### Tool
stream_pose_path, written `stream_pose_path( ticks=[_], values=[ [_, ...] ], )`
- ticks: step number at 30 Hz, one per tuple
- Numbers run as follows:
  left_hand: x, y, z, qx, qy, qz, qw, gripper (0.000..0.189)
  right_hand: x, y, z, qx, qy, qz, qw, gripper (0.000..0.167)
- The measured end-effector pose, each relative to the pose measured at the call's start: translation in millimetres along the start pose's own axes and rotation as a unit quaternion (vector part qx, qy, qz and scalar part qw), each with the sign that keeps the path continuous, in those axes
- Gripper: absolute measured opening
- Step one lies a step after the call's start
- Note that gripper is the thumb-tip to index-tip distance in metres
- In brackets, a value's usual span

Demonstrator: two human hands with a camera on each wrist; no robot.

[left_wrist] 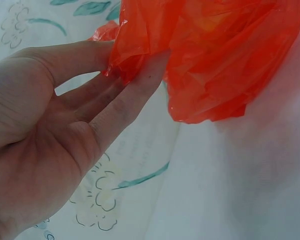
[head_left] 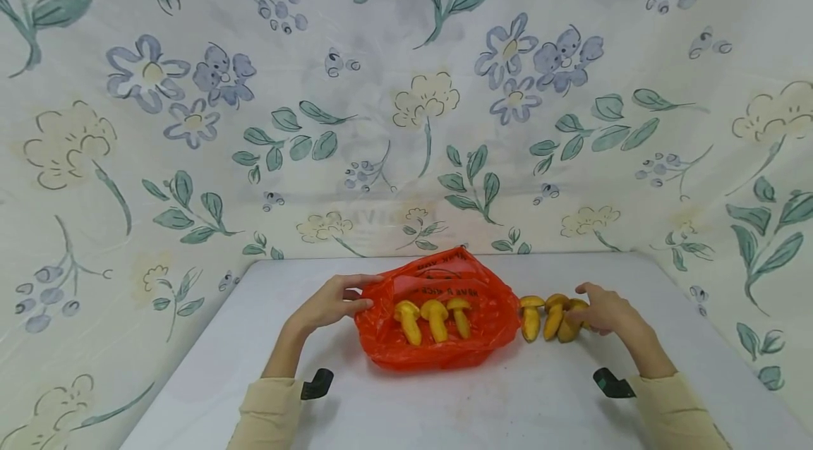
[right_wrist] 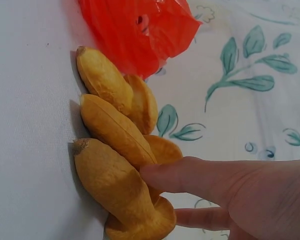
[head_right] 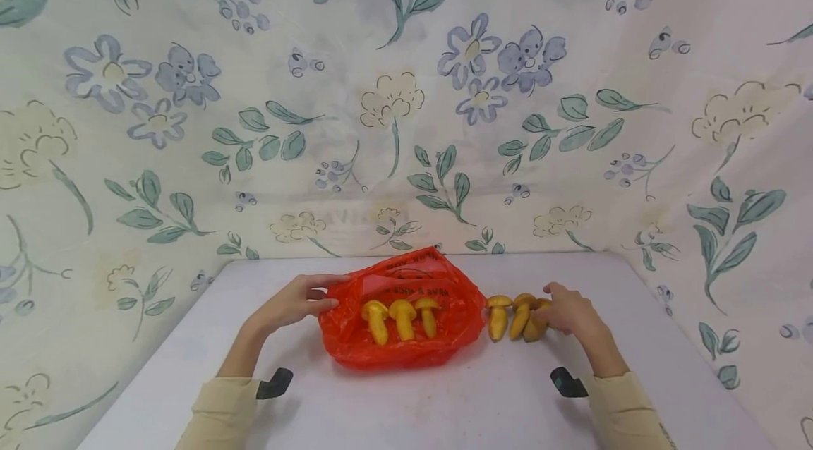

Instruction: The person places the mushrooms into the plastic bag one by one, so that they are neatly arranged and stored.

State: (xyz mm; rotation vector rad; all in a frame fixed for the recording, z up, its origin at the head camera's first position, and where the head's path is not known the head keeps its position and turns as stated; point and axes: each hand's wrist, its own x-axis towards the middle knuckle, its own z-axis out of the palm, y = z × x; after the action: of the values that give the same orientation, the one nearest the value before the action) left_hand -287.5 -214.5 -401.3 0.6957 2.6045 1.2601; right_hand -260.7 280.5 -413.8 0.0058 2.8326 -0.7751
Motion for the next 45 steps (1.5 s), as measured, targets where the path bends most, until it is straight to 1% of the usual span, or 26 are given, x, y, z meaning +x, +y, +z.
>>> stream_pose_path(
  ticks=[5,11,15,22,31,37,42,45],
  values=[
    [0.0,0.5,0.0,-0.004,-0.003,0.002,1.0,0.047,-0.8,0.4,-2.2,-0.007,0.002,-0.009,0.9999,0.065],
    [1.0,0.0,0.3,-0.002,-0.005,0.007,1.0,0.047,0.2,0.3,-4.5,-0.007,-0.005,-0.01,0.9999,0.053],
    [0.6,2.4,0.2,-0.004,-0.005,0.007,1.0,0.047,2.5,1.7,-4.4,-0.007,-0.003,-0.009,0.9999,0.045],
    [0.1,4.5,0.0,-0.011,-0.006,0.009,0.9999,0.047,5.5,7.6,-4.0,-0.014,0.011,-0.02,0.9996,0.04],
    [-0.5,1.3,-0.4,0.002,-0.006,0.009,0.9999,0.046,5.7,10.9,-2.4,-0.029,0.039,-0.032,0.9983,0.037],
    [0.0,0.9,0.2,0.006,-0.006,0.013,0.9999,0.045,5.3,11.2,-3.1,-0.039,0.037,-0.037,0.9979,0.038],
    [1.4,-1.4,0.0,0.007,-0.007,0.014,0.9999,0.045,0.0,9.1,-7.4,-0.037,0.031,-0.027,0.9985,0.053],
    [1.6,-1.6,0.4,0.004,-0.008,0.011,0.9999,0.046,-3.7,7.5,-9.2,-0.02,0.029,-0.016,0.9992,0.062]
  ],
)
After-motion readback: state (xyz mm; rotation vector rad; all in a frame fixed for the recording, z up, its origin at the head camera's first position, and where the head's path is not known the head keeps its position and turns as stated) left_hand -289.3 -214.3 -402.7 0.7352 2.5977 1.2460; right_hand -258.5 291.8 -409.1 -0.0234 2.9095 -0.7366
